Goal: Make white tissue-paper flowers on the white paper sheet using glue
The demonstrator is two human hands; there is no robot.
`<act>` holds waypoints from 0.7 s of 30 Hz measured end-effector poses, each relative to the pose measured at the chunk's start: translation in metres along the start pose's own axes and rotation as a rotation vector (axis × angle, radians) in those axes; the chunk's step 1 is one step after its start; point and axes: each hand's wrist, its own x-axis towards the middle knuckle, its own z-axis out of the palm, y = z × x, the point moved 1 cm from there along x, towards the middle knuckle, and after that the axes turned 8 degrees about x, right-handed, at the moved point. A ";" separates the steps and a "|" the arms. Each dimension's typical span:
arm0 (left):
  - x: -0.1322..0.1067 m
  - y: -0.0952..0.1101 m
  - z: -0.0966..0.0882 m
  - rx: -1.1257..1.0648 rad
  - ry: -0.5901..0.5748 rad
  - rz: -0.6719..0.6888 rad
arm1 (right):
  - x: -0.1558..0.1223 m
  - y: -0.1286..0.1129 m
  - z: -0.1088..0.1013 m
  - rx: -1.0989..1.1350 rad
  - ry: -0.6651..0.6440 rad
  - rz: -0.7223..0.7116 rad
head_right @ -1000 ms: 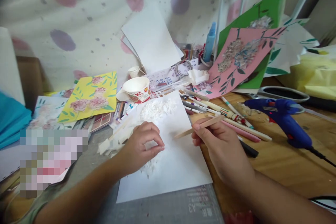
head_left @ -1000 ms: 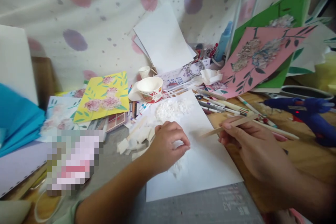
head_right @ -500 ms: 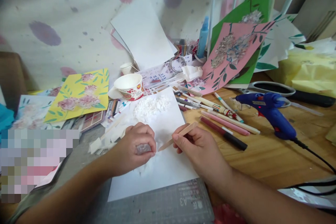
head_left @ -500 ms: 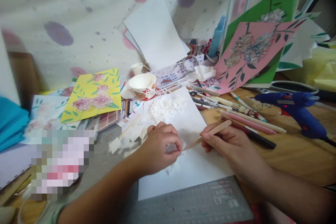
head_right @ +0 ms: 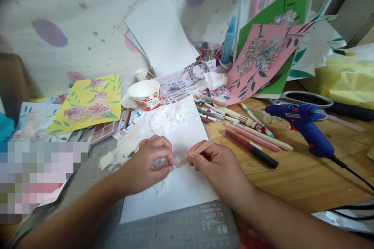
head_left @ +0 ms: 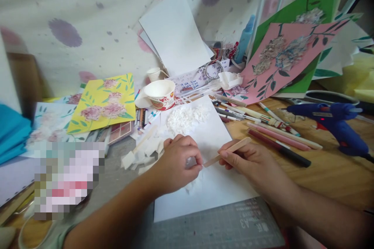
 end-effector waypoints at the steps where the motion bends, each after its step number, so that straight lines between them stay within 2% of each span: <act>1: 0.000 -0.001 0.001 0.005 0.006 -0.011 | 0.001 0.000 0.000 0.005 0.006 0.026; 6: 0.003 0.002 0.005 0.025 0.019 -0.066 | 0.007 -0.004 0.003 0.057 0.028 0.116; 9: 0.004 -0.001 0.000 -0.012 0.050 -0.048 | 0.007 -0.003 -0.001 0.109 0.058 0.165; 11: 0.001 -0.013 -0.014 -0.037 0.146 -0.030 | 0.005 0.000 -0.005 0.161 0.107 0.202; 14: -0.010 -0.045 -0.048 0.035 0.294 -0.073 | 0.004 0.000 -0.008 0.250 0.197 0.218; 15: -0.015 -0.057 -0.059 0.087 0.273 -0.101 | 0.005 -0.002 -0.007 0.274 0.209 0.212; 18: -0.035 -0.083 -0.082 0.237 0.046 -0.064 | 0.010 -0.006 0.002 0.284 0.205 0.149; 21: -0.047 -0.092 -0.083 0.301 -0.154 -0.049 | 0.010 0.003 0.003 0.216 0.182 0.034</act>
